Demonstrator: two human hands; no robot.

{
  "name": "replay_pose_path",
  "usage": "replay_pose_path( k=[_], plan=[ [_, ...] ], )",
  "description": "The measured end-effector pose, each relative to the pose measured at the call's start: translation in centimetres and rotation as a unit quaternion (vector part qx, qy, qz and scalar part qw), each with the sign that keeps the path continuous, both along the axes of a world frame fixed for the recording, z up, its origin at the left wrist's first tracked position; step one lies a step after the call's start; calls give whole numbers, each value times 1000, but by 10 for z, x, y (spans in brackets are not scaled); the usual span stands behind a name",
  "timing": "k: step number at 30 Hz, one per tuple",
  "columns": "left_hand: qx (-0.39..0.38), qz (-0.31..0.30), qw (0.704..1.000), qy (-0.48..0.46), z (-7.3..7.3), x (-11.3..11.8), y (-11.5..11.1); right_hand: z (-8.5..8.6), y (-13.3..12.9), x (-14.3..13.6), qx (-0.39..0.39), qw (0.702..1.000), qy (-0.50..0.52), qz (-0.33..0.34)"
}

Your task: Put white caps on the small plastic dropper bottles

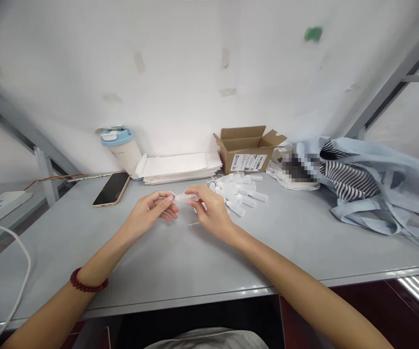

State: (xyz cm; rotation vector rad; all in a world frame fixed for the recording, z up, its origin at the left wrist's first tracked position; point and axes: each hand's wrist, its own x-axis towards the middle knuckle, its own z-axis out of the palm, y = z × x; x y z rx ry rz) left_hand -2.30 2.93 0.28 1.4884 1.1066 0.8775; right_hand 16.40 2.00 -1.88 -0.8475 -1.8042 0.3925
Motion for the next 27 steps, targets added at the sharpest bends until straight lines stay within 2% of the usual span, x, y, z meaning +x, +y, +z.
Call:
replay_pose_path(
  k=[6,11,13,16,19,21,23,27],
  plan=[
    [-32,-100,994,-28,2,-2,-2,0,-2,-2,17,1000,-12,15],
    [-17,-103,992,-74,2,-3,-3,-1,-4,-2,35,998,-44,-6],
    [20,-93,994,-57,2,-2,-5,0,-5,-1,-18,999,-36,3],
    [80,-71,994,-3,2,0,-8,4,-6,-2,-162,987,14,23],
    [138,-46,988,58,0,3,-11,8,-4,-3,-302,947,90,61],
    [173,-37,980,94,-2,4,-12,8,-1,-3,-358,919,137,95],
    [190,-33,975,108,-3,5,-12,9,0,-3,-372,908,159,109],
    [146,-38,987,59,-2,4,-10,10,-1,-2,-314,937,124,91]
  ],
)
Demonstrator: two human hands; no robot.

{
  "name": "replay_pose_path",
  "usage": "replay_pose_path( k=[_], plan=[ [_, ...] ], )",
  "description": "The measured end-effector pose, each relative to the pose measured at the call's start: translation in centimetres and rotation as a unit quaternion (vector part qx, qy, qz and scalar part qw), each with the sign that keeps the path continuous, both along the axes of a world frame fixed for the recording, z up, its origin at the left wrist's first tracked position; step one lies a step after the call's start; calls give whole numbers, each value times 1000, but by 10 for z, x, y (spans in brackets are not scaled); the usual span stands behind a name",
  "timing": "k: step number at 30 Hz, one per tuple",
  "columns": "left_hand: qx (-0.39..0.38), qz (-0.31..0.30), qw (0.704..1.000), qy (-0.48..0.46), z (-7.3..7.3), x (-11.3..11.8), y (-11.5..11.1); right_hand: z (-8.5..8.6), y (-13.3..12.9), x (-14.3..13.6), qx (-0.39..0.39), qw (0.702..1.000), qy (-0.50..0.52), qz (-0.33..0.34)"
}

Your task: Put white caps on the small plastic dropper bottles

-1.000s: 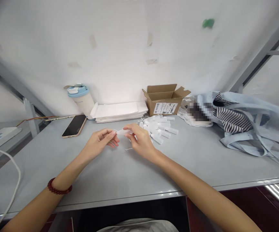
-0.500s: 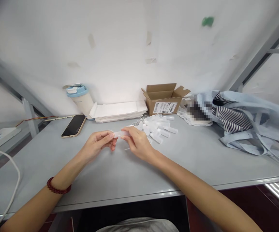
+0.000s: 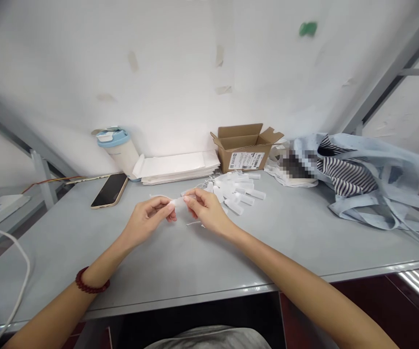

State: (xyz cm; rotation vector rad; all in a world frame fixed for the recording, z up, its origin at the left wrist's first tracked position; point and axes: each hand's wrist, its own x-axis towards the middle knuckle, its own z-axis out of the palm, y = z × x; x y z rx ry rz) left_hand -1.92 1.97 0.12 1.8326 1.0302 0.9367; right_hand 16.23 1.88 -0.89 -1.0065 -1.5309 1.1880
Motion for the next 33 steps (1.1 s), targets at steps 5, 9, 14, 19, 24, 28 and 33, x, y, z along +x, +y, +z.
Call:
replay_pose_path(
  k=[5,9,14,19,24,28,33],
  plan=[
    [-69,-33,995,-58,1,-2,3,-2,0,1,70,997,-14,1],
    [-104,-54,991,-58,0,-3,4,-3,0,2,94,995,-41,2],
    [-75,-29,997,-4,0,-2,1,-1,-4,2,84,992,-98,-12],
    [12,-8,997,82,-3,-1,-2,-1,-3,1,51,995,-87,-18],
    [108,-7,982,156,-8,-1,-2,0,0,1,-5,998,-60,-7],
    [201,-9,956,212,-13,-1,0,1,2,1,-43,998,-43,-10],
    [326,-1,907,267,-22,-1,2,3,1,0,-88,996,-10,-15]
  ],
)
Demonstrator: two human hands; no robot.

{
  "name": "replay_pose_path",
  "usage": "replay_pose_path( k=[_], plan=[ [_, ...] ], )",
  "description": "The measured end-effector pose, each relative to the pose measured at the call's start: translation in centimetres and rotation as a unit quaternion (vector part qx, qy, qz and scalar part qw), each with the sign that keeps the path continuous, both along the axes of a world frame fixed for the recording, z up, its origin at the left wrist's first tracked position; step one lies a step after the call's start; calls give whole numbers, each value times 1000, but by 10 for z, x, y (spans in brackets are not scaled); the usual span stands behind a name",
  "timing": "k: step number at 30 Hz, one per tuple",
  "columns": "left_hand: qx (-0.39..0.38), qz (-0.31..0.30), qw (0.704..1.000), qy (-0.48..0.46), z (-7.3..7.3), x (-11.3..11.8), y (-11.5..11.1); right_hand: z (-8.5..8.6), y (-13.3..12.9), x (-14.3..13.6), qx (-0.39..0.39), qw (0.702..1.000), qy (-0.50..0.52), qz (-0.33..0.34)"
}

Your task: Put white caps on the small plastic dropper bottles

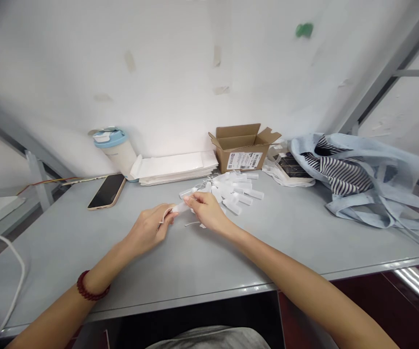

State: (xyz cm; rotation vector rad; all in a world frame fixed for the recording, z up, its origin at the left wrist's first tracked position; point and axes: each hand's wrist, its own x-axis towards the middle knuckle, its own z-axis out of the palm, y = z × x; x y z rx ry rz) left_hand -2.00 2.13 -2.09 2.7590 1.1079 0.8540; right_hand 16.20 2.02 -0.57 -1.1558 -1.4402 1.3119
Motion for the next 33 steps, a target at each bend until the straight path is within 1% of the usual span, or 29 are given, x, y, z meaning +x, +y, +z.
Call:
replay_pose_path(
  k=[4,7,12,15,17,18,20,21,23,25,27,29,30,31,33],
  plan=[
    [115,-6,992,61,-6,0,1,-1,1,0,-33,999,26,6],
    [167,-4,981,97,-6,0,1,-2,2,1,-55,998,43,11],
    [215,5,968,130,-5,0,-1,-2,3,2,-82,994,76,17],
    [199,1,973,117,-6,0,0,-3,3,3,-96,993,72,25],
    [153,-1,984,93,-6,0,1,-5,4,2,-83,995,40,28],
    [116,2,990,74,-6,1,1,-6,4,2,-58,998,8,23],
    [19,13,999,23,-3,2,0,-8,3,1,34,996,-85,-6],
    [-36,18,999,-9,0,2,0,-9,2,1,98,986,-135,-24],
    [-143,23,987,-76,5,3,-2,-11,0,0,234,948,-213,-41],
    [-232,20,963,-137,11,3,-3,-13,-2,-1,352,899,-258,-22],
    [-307,14,934,-181,16,4,-4,-16,-4,-3,425,855,-296,11],
    [-358,-1,911,-204,19,3,-4,-19,-4,-4,455,829,-325,23],
    [-375,-9,902,-212,19,3,-4,-19,-4,-4,460,824,-330,21],
    [-386,-16,895,-221,20,3,-3,-20,-4,-5,459,826,-327,16],
    [-401,-24,880,-252,21,3,-1,-19,-4,-5,443,845,-300,7]
  ],
)
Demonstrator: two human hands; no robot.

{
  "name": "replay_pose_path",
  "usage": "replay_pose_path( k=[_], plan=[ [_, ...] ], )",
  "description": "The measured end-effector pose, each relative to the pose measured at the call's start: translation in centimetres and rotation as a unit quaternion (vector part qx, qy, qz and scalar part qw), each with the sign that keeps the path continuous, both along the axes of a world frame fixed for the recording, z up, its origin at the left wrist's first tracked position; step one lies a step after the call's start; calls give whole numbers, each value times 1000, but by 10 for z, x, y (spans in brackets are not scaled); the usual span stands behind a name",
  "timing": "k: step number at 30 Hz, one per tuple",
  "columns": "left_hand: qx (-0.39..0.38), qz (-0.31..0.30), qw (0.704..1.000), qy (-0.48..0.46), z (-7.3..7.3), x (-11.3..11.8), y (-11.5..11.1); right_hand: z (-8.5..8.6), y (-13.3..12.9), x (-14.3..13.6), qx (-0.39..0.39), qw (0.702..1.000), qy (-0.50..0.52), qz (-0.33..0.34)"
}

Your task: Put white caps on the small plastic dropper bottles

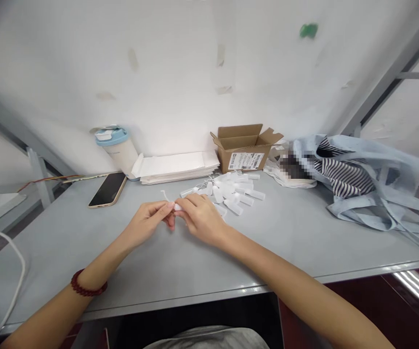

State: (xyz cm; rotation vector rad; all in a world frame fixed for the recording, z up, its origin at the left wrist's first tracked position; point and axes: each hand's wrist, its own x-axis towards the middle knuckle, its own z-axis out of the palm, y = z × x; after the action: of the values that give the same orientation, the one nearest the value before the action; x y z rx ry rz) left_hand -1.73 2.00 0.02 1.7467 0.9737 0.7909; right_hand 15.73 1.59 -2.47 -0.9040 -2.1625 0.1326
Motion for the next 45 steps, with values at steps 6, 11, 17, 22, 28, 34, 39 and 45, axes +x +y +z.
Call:
replay_pose_path(
  k=[6,11,17,22,28,34,39,45],
  plan=[
    [-49,92,989,-100,3,-4,6,8,-2,2,-107,988,108,9],
    [0,137,984,-113,5,-5,6,11,-5,1,-133,983,122,28],
    [4,106,989,-101,6,-8,4,13,-8,0,-139,982,124,-3],
    [-21,42,994,-99,6,-9,4,14,-7,0,-135,983,123,-2],
    [-43,15,992,-119,6,-8,3,12,-7,-1,-127,986,104,12],
    [-57,17,990,-131,6,-8,3,11,-7,-1,-118,988,97,13],
    [-59,19,989,-131,5,-8,3,12,-7,-1,-117,989,94,15],
    [-26,28,994,-105,3,-7,3,12,-7,-1,-133,987,86,13]
  ],
)
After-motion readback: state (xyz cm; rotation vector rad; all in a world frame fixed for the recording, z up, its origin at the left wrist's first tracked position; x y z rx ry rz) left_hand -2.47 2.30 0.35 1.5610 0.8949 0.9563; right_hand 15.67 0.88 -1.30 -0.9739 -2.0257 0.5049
